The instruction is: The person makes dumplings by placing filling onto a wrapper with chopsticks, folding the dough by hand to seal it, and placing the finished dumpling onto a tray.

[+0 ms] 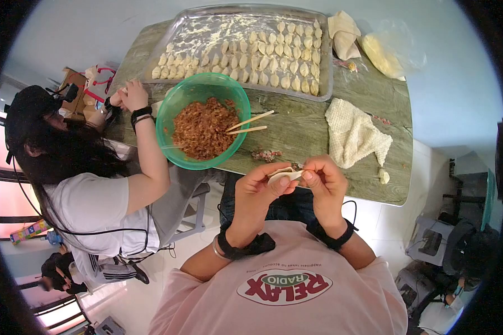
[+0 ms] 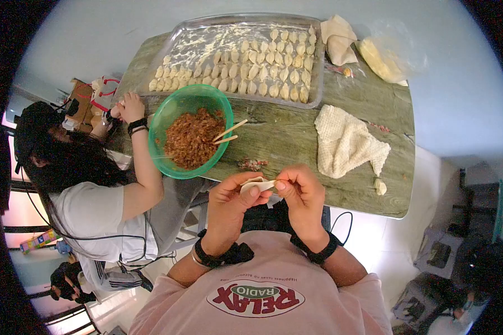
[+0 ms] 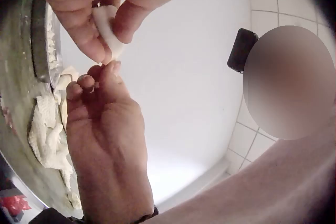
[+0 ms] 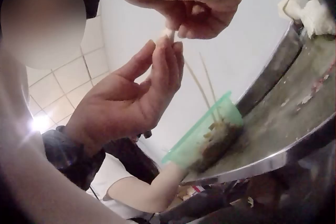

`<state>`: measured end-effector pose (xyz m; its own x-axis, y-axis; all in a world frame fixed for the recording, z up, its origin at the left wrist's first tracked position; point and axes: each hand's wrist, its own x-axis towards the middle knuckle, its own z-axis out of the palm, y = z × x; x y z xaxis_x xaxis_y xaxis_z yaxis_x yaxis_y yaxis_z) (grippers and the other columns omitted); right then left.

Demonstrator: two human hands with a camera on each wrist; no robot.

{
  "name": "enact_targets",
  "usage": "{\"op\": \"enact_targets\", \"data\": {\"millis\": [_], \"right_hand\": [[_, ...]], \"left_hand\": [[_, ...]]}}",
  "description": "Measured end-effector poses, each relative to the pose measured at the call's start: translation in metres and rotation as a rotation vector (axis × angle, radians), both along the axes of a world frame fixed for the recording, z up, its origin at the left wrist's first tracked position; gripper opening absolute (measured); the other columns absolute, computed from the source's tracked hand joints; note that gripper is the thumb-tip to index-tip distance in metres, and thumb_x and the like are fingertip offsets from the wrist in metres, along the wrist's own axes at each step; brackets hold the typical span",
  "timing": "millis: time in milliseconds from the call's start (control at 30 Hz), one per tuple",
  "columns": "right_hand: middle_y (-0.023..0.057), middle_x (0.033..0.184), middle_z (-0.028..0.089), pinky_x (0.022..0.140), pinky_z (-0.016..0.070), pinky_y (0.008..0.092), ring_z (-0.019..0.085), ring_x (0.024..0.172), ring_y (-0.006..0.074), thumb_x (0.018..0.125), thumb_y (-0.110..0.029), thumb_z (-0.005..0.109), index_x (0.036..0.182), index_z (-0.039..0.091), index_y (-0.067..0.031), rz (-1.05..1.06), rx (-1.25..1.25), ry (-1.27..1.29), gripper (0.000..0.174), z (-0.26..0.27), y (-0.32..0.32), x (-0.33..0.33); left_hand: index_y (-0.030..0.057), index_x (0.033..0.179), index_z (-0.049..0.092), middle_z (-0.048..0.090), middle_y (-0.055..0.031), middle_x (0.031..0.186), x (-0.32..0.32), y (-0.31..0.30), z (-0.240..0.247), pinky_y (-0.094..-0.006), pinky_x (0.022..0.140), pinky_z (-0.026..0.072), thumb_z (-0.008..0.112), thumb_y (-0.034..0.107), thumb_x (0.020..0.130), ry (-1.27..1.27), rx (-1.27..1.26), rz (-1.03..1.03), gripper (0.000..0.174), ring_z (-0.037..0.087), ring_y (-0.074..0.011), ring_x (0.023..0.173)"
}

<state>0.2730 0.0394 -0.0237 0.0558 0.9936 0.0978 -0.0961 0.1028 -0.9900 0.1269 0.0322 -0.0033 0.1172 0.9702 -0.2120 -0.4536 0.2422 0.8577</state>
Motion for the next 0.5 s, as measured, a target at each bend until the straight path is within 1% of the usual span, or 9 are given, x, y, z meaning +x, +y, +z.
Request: {"op": "enact_targets", "data": {"millis": [33, 67, 133, 167, 233, 267, 333, 433, 500], "right_hand": [[0.0026, 0.081, 0.052, 0.064, 0.0404, 0.0217, 0.048, 0.070, 0.0104, 0.082, -0.005, 0.062, 0.082, 0.054, -0.0008, -0.006, 0.021, -0.060, 0.009, -0.001, 0.000, 0.000], [0.0026, 0.081, 0.052, 0.064, 0.0404, 0.0217, 0.048, 0.070, 0.0104, 0.082, -0.005, 0.062, 0.082, 0.054, -0.0008, -0.006, 0.021, -0.059, 0.009, -0.001, 0.000, 0.001], [0.0043, 0.083, 0.054, 0.066, 0.0416, 0.0223, 0.051, 0.073, 0.0124, 0.081, -0.006, 0.063, 0.087, 0.057, -0.0012, 0.008, 0.054, -0.060, 0.010, 0.001, 0.001, 0.002], [0.0043, 0.083, 0.054, 0.066, 0.0416, 0.0223, 0.051, 0.073, 0.0124, 0.081, -0.006, 0.063, 0.087, 0.057, -0.0012, 0.008, 0.054, -0.060, 0.010, 0.005, 0.002, 0.000], [0.0057, 0.086, 0.057, 0.068, 0.0430, 0.0229, 0.054, 0.077, 0.0139, 0.080, -0.008, 0.064, 0.091, 0.061, -0.0013, -0.051, 0.124, -0.092, 0.013, 0.018, 0.004, -0.004], [0.0057, 0.086, 0.057, 0.068, 0.0430, 0.0229, 0.054, 0.077, 0.0139, 0.080, -0.008, 0.064, 0.091, 0.061, -0.0013, -0.052, 0.123, -0.093, 0.013, 0.020, 0.005, -0.004], [0.0075, 0.091, 0.058, 0.070, 0.0440, 0.0238, 0.056, 0.080, 0.0150, 0.080, -0.009, 0.065, 0.095, 0.062, -0.0011, 0.050, 0.156, -0.195, 0.017, 0.020, 0.005, -0.003], [0.0087, 0.094, 0.058, 0.069, 0.0443, 0.0242, 0.056, 0.079, 0.0148, 0.080, -0.009, 0.065, 0.093, 0.062, -0.0005, 0.062, 0.109, -0.137, 0.016, 0.012, 0.003, -0.002], [0.0084, 0.093, 0.057, 0.069, 0.0442, 0.0240, 0.055, 0.079, 0.0141, 0.081, -0.008, 0.064, 0.093, 0.062, -0.0003, 0.062, 0.118, -0.127, 0.014, 0.010, 0.003, -0.002]], "left_hand": [[-0.0033, 0.111, 0.057, 0.063, -0.0127, 0.098, 0.000, 0.000, -0.001, -0.0252, 0.076, 0.0533, 0.062, 0.006, 0.084, 0.001, -0.001, -0.001, 0.029, 0.063, -0.0151, 0.083], [-0.0031, 0.111, 0.057, 0.063, -0.0126, 0.098, 0.000, 0.000, -0.001, -0.0251, 0.076, 0.0533, 0.062, 0.006, 0.084, -0.002, 0.001, -0.001, 0.029, 0.063, -0.0151, 0.083], [-0.0030, 0.111, 0.057, 0.063, -0.0126, 0.098, -0.001, 0.001, -0.001, -0.0251, 0.076, 0.0533, 0.062, 0.005, 0.084, -0.004, 0.004, 0.000, 0.029, 0.063, -0.0150, 0.083], [-0.0028, 0.110, 0.058, 0.063, -0.0119, 0.098, -0.001, 0.000, 0.000, -0.0244, 0.075, 0.0526, 0.062, 0.005, 0.084, 0.000, 0.000, 0.019, 0.028, 0.063, -0.0145, 0.083], [-0.0025, 0.110, 0.058, 0.064, -0.0112, 0.097, -0.002, 0.000, 0.000, -0.0236, 0.075, 0.0519, 0.062, 0.005, 0.084, 0.004, -0.004, 0.038, 0.027, 0.063, -0.0139, 0.083], [-0.0025, 0.109, 0.058, 0.063, -0.0100, 0.098, -0.002, 0.000, -0.002, -0.0230, 0.075, 0.0506, 0.063, 0.004, 0.083, 0.052, 0.050, 0.030, 0.027, 0.062, -0.0130, 0.085], [-0.0024, 0.108, 0.058, 0.063, -0.0088, 0.098, -0.001, -0.001, -0.002, -0.0224, 0.076, 0.0494, 0.063, 0.004, 0.083, 0.101, 0.104, 0.021, 0.027, 0.061, -0.0120, 0.086], [-0.0023, 0.109, 0.056, 0.062, -0.0068, 0.099, 0.000, -0.001, -0.001, -0.0215, 0.077, 0.0473, 0.064, 0.004, 0.083, 0.184, 0.151, 0.001, 0.028, 0.059, -0.0101, 0.089], [-0.0021, 0.111, 0.054, 0.061, -0.0065, 0.101, 0.000, -0.002, -0.001, -0.0212, 0.078, 0.0468, 0.063, 0.003, 0.083, 0.296, 0.266, -0.003, 0.030, 0.058, -0.0095, 0.091]]}}
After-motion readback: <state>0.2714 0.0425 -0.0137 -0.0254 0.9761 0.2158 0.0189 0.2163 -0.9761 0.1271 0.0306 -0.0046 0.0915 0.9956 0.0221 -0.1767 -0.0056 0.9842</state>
